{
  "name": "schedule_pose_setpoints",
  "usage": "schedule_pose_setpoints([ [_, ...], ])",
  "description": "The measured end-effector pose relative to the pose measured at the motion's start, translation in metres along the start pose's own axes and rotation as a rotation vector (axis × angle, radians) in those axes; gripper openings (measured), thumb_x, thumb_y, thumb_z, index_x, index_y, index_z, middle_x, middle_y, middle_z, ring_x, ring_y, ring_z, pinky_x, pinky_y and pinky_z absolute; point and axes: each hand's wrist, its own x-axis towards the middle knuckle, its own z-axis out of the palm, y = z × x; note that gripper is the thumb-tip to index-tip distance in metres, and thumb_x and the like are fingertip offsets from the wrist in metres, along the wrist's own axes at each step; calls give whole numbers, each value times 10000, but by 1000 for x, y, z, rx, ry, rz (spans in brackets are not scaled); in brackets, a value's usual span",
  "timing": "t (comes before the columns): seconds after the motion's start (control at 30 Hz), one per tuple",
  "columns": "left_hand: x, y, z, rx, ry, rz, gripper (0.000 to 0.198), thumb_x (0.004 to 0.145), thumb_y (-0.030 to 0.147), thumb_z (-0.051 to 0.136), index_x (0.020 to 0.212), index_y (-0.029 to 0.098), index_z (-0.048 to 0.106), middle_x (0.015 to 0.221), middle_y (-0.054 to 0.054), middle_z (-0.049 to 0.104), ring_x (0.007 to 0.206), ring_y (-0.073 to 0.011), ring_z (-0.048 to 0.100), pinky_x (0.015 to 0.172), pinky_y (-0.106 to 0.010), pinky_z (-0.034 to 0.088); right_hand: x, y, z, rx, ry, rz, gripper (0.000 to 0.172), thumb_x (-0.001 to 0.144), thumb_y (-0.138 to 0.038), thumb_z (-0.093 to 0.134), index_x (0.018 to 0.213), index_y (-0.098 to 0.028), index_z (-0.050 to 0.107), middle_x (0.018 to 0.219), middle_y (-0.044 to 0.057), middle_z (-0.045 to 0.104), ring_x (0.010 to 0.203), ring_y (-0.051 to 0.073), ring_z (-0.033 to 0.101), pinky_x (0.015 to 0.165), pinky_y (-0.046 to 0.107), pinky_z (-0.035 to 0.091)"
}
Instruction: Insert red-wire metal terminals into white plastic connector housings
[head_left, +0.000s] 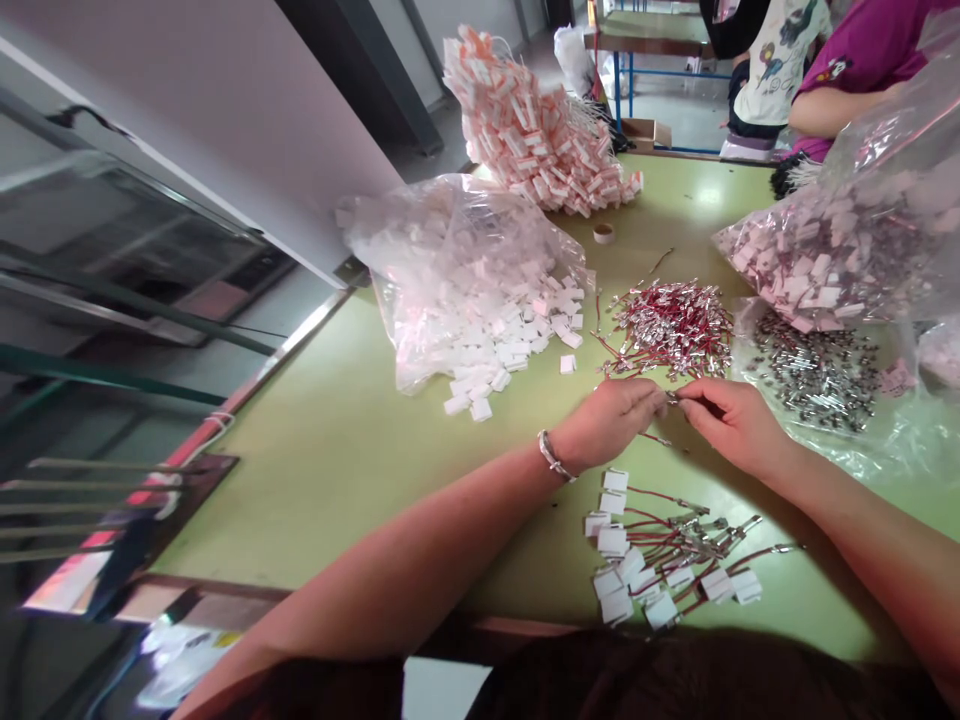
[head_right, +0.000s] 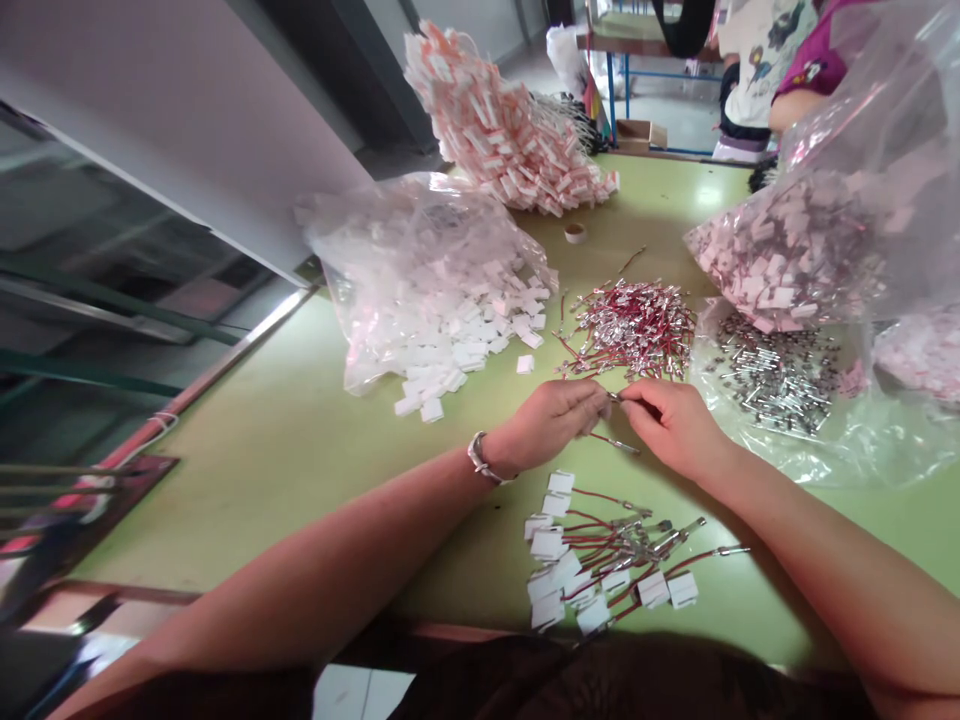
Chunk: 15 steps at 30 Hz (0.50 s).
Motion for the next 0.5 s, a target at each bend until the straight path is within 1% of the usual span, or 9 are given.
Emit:
schedule_pose_setpoints([
  [0.07,0,-3,-1,140,-10,57,312,948,261,365,713,164,546,654,5,566,621,-102,510,604,-235,420,1,1,-3,-12,-31,-38,172,855,-214,483,811,-207,649,704,-6,652,624,107,552,597,249,412],
  [0.13,-1,-5,-1,330,-43,131,271,944,237,375,771,163,571,711,-24,601,671,-127,537,621,-256,421,1,0,-7,-36,-99,-69,178,850,-204,481,791,-205,649,693,-4,646,625,107,549,602,249,411],
  [0.2,-5,-4,1,509,-120,217,216,919,174,384,853,162,589,759,-46,622,702,-145,556,609,-263,416,1,-2,-12,-41,-191,-47,176,834,-189,490,740,-201,637,650,-11,626,589,102,532,575,241,401],
  [0.27,-9,2,3,631,-197,282,200,889,128,398,912,159,594,767,-54,627,698,-152,560,588,-265,405,0,-6,-15,-22,-267,19,170,814,-170,501,699,-196,623,613,-20,610,544,93,511,533,230,385],
  [0.33,-12,9,3,684,-227,294,202,882,116,404,934,151,596,744,-54,622,673,-152,554,571,-268,394,-1,-10,-16,-2,-299,83,161,807,-169,510,691,-194,620,602,-21,610,524,91,505,504,224,377],
  [0.4,-10,14,-4,683,-226,286,196,892,128,413,924,143,605,740,-57,623,668,-156,551,573,-274,391,-1,-12,-16,-11,-300,92,160,821,-190,514,714,-193,632,618,-11,628,533,99,519,506,230,387],
  [0.47,-4,11,-18,605,-214,305,189,910,189,441,879,151,623,764,-58,634,699,-160,555,606,-280,404,0,-10,-16,-39,-290,53,172,840,-215,513,736,-195,649,641,1,649,553,108,540,527,243,403],
  [0.5,-1,8,-27,536,-183,316,211,920,248,455,844,161,631,777,-55,639,724,-160,556,637,-283,414,1,-8,-16,-48,-283,35,180,848,-224,511,750,-198,660,657,5,661,561,110,550,538,248,410],
])
